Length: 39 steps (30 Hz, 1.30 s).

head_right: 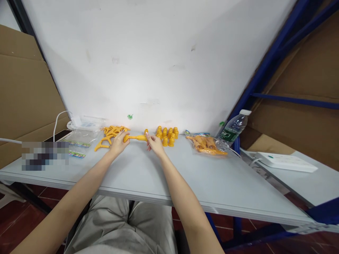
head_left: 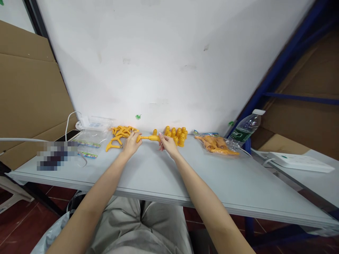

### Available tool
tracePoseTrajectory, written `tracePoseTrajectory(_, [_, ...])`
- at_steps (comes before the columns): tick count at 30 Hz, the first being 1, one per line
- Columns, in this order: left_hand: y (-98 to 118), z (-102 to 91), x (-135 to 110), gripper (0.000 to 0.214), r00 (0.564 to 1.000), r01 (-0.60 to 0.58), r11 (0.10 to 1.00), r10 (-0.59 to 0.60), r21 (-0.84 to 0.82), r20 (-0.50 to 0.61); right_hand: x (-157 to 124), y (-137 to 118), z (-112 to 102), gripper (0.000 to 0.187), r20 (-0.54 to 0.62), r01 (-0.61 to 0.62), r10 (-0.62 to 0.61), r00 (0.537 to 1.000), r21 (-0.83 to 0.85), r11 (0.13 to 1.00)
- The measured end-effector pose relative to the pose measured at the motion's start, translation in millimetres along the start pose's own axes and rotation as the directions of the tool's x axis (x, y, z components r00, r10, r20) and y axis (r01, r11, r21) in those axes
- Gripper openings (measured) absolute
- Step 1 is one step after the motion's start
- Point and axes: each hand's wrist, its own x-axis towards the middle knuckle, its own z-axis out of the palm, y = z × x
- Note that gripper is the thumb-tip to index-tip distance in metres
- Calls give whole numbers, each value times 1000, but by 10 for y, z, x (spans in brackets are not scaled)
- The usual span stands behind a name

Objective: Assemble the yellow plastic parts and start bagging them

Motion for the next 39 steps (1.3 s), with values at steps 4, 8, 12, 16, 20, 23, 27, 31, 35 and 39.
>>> tracePoseTrajectory(4, [-3,-5,5,25,1000,5,1000,-5,-1,0,-27,-16,-48,57,34,-41,41,999,21,999])
tracePoseTrajectory(8, [-15,1,8,23,1000,-9,1000,9,-11,-17,-85,-61,-122,61,149,-2,-10,989,78,997])
tracePoseTrajectory(12, [-26,5,9,24,1000,-9,1000,10,1,-21,-95,-39,-163,61,212,72,-91,973,97,993])
tracePoseTrajectory(16, [-19,5,3,25,1000,-4,1000,4,0,-19,-54,28,-165,58,203,79,-105,974,132,988])
tracePoseTrajectory(20, [-7,4,-4,25,1000,-6,1000,6,-1,-21,-31,60,-149,62,182,87,-117,976,165,982])
tracePoseTrajectory(23, [-8,6,-7,24,999,-21,1000,21,-3,-30,-26,70,-123,64,155,90,-119,981,181,979])
tracePoseTrajectory(27, [-7,7,-12,24,999,-27,1000,27,4,-39,-19,79,-90,62,114,84,-108,988,197,977])
tracePoseTrajectory(31, [8,-5,-19,24,999,-22,1000,22,16,-24,-29,53,-76,63,86,56,-73,994,187,981])
tracePoseTrajectory(35, [22,-11,-27,24,999,-28,999,28,24,-21,-56,4,-44,60,60,12,-22,998,162,987])
tracePoseTrajectory(39, [30,0,-32,24,998,-49,998,50,31,-31,-61,-24,23,58,10,-70,69,998,149,986])
